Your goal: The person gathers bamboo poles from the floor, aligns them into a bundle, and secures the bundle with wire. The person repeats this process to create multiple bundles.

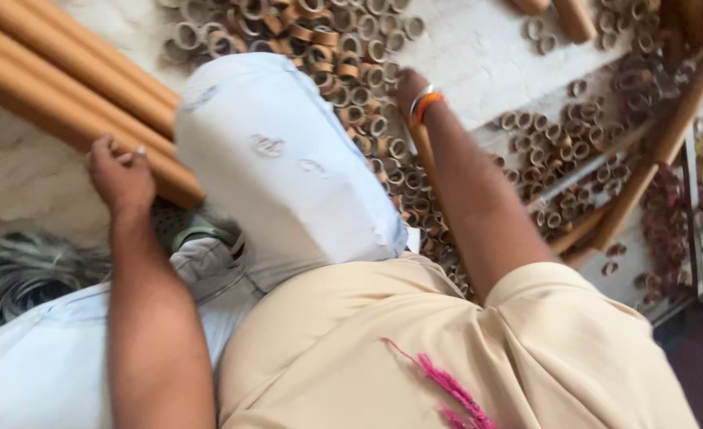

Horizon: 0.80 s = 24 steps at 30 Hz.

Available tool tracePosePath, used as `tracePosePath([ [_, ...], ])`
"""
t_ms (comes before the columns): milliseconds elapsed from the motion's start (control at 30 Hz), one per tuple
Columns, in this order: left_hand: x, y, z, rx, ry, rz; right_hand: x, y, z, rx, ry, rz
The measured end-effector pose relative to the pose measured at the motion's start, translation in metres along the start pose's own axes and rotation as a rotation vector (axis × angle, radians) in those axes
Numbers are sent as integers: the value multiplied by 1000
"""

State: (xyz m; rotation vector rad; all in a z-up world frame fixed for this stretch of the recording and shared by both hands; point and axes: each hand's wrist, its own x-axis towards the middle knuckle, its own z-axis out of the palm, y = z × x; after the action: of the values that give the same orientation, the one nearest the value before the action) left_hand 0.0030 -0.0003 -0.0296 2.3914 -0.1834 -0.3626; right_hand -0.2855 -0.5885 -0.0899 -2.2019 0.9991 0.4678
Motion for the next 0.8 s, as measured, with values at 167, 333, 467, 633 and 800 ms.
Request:
tracePosePath([
  [167,-3,12,-11,19,-77,141,-96,70,49,-81,39,643],
  [333,-4,42,-26,-45,-148,104,-129,67,62,-218,-34,558],
  [467,-13,53,-30,-118,-181,-38,-117,55,58,-133,-171,481],
  [633,6,49,-19,-309,-140,50,-83,-42,27,-9,-52,47],
  [800,27,76,3,-591,-39,155,-46,-231,-71,-37,5,-283],
])
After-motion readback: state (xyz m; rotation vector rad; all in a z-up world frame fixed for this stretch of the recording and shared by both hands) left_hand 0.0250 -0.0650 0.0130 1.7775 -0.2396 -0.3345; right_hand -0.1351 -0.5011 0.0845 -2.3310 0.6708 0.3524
